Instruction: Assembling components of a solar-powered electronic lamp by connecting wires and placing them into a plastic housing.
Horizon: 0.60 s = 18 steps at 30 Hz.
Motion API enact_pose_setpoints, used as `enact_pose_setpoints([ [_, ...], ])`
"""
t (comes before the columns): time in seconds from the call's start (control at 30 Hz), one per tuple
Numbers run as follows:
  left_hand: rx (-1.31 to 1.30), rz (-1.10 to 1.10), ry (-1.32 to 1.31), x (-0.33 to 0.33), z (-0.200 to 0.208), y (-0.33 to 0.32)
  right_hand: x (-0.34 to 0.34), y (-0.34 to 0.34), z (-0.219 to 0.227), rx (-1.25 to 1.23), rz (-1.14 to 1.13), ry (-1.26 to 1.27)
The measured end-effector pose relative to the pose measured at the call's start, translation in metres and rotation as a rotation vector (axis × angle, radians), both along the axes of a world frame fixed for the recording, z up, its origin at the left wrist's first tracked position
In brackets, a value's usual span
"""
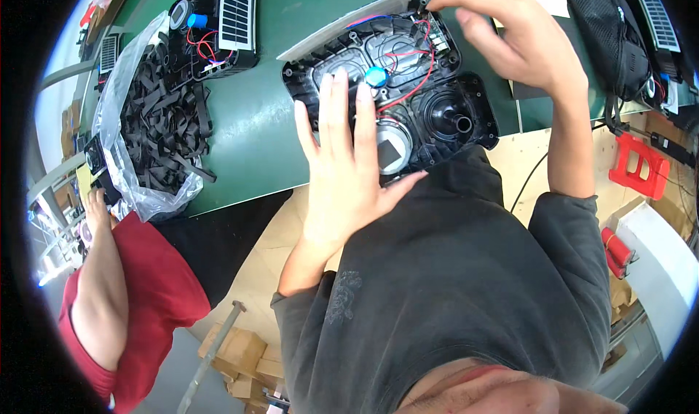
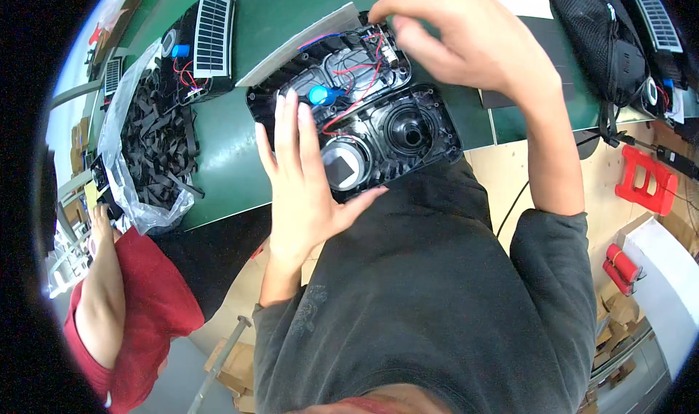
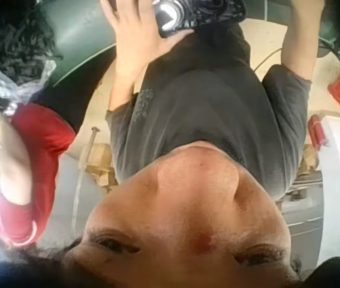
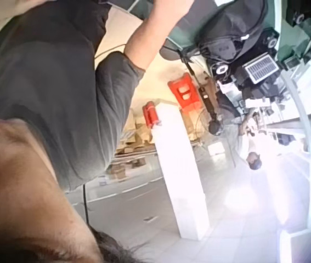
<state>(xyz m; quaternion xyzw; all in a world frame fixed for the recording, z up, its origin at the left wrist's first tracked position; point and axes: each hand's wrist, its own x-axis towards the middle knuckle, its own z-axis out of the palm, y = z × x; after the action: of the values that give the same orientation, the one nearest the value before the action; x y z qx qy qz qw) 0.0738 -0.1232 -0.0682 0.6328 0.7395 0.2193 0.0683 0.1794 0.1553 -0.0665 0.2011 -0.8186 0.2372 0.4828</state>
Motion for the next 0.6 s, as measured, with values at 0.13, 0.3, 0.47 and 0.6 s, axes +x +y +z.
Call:
enact_pose_setpoints([
  [0.13, -0.023, -0.072, -0.008, -0.020, 0.003, 0.010, 0.046, -0.008, 0.060, -0.332, -0.576, -0.819],
  [0.3, 0.002, -0.097, 0.003, -0.032, 0.007, 0.018, 0.085, 0.018, 0.045, -0.212, -0.622, -0.977],
  [0.47, 0.275, -0.021, 0.062, -0.034, 0.009, 0.039, 0.106, 0.032, 0.004, -0.210, -0.656, -0.984],
  [0.6, 0.298, 0.033, 0.116, -0.025, 0.022, 0.078, 0.128, 0.057, -0.020, -0.210, -0.621, -0.992],
])
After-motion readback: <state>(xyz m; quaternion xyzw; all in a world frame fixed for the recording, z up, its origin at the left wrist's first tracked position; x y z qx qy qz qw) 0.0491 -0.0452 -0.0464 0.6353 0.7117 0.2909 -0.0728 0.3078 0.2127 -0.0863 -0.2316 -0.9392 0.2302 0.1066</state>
